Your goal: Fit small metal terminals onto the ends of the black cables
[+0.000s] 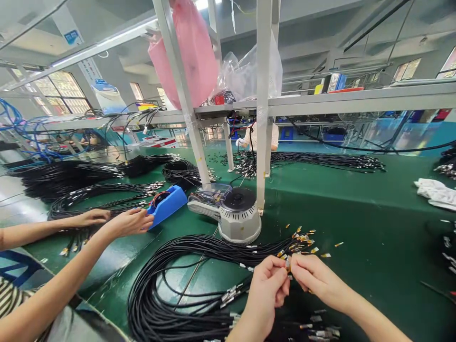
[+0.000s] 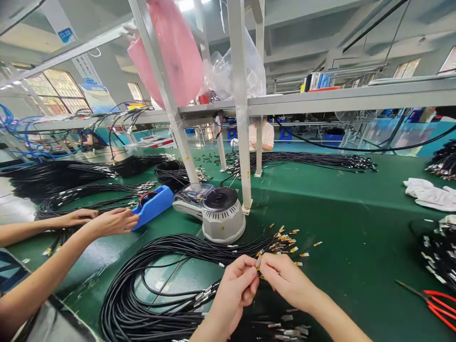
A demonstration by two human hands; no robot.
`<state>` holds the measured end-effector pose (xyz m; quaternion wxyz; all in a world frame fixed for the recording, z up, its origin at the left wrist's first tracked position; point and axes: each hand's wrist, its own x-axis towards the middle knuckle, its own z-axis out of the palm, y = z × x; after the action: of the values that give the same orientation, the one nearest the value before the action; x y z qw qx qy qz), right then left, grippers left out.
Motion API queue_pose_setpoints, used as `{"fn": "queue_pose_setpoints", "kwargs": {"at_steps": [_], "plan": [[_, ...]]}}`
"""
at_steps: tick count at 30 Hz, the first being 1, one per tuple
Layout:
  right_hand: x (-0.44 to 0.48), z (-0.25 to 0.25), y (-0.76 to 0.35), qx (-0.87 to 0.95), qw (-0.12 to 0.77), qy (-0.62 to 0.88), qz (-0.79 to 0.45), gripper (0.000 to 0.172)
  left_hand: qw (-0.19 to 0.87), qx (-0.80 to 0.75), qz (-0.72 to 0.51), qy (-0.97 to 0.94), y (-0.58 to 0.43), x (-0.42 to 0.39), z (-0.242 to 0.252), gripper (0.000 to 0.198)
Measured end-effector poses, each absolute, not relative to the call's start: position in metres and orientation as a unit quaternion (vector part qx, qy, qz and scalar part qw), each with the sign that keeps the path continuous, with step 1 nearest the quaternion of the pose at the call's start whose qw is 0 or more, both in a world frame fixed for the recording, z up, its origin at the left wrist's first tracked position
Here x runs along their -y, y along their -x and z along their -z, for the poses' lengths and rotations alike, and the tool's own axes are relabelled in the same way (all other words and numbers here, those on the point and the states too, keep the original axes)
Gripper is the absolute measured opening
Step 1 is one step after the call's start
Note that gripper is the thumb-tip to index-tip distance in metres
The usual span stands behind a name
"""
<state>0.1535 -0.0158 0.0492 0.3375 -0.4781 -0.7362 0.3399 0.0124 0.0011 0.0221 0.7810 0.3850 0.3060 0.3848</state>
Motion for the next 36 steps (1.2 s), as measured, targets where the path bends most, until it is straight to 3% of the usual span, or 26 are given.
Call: {"fn": "queue_pose_setpoints", "kwargs": {"at_steps": [13,36], "plan": [[0.0166,-0.0437,-0.1550,0.758,0.337,0.487,-0.275,0.038,0.709,-0.348,-0.412,-0.455,-0.0146,0.0004,-0.0180,0.025],[0.0138,-0.0442,-0.1585,0.771,0.296,0.502,-0.258,0.037,0.682,-0.341,-0.398,-0.511,-0.0113,-0.0005,-0.0152,0.021]]}}
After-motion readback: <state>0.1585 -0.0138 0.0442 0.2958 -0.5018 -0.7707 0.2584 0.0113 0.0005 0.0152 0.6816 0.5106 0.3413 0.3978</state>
